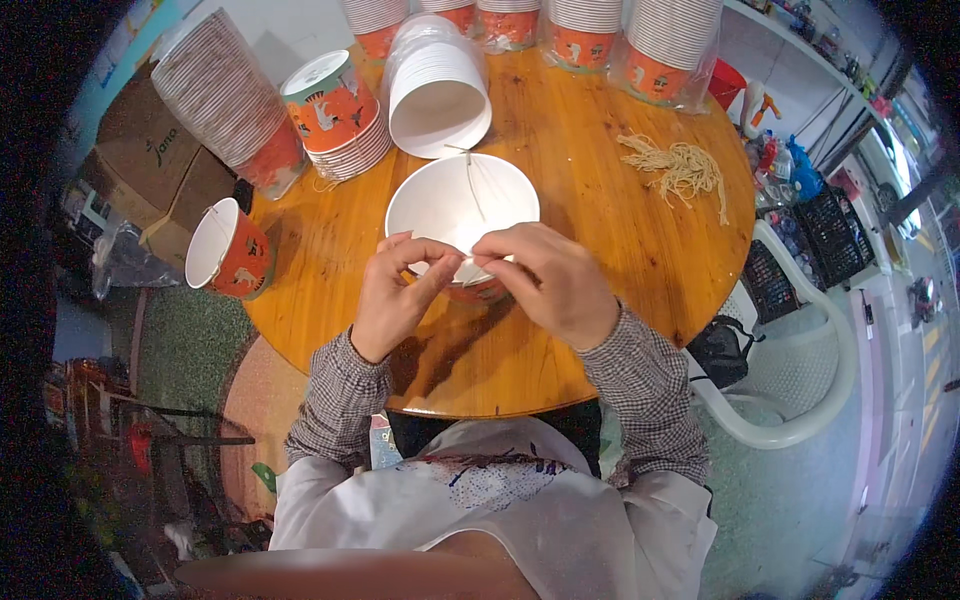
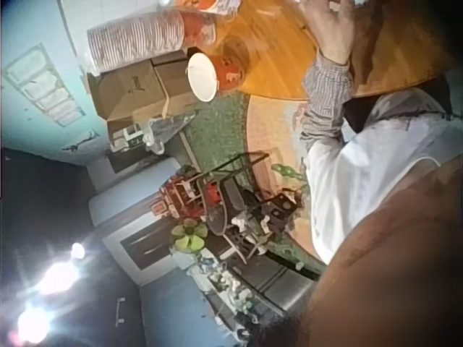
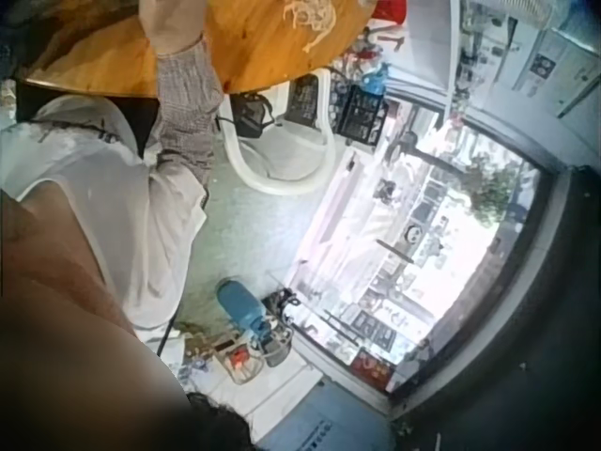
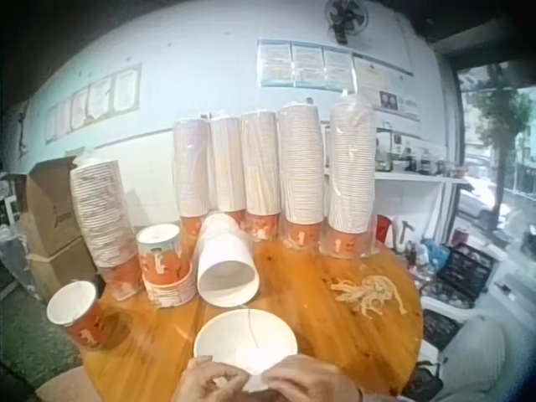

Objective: Thread rubber bands through pre-punched holes in paper cups to attach them.

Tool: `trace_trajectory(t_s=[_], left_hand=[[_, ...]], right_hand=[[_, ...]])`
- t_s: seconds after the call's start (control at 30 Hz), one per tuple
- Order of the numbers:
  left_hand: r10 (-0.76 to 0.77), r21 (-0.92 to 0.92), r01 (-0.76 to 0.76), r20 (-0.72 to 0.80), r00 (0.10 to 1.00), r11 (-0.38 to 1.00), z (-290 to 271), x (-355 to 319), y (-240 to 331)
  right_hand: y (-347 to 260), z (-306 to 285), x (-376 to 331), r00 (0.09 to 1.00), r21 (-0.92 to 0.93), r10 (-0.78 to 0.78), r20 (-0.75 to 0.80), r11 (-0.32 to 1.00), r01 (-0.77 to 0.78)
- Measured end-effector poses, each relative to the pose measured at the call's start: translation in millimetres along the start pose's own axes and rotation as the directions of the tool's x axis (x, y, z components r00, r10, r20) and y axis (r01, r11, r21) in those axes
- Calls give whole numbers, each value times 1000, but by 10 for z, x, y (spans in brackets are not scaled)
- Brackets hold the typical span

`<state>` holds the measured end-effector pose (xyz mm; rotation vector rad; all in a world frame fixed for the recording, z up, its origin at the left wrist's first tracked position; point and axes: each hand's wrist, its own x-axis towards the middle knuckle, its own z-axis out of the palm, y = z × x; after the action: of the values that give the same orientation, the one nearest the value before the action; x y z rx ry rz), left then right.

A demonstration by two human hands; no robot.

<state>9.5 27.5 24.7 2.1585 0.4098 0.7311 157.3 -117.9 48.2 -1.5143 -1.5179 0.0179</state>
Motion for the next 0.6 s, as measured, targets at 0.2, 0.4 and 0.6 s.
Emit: trace_trajectory(t_s=[0.2, 0.4, 0.6], left_hand=[[55, -57, -48, 131, 990, 997, -44, 17, 43], [54, -116, -37, 147, 988, 993, -48, 0, 7], [45, -105, -32, 125, 991, 994, -36, 2, 24]], right_hand=[[154, 115, 223, 972, -11, -225, -72, 974, 225], [309, 155, 152, 978, 147, -40, -205, 987, 71], [318, 89, -136, 990, 202, 83, -110, 978, -59]])
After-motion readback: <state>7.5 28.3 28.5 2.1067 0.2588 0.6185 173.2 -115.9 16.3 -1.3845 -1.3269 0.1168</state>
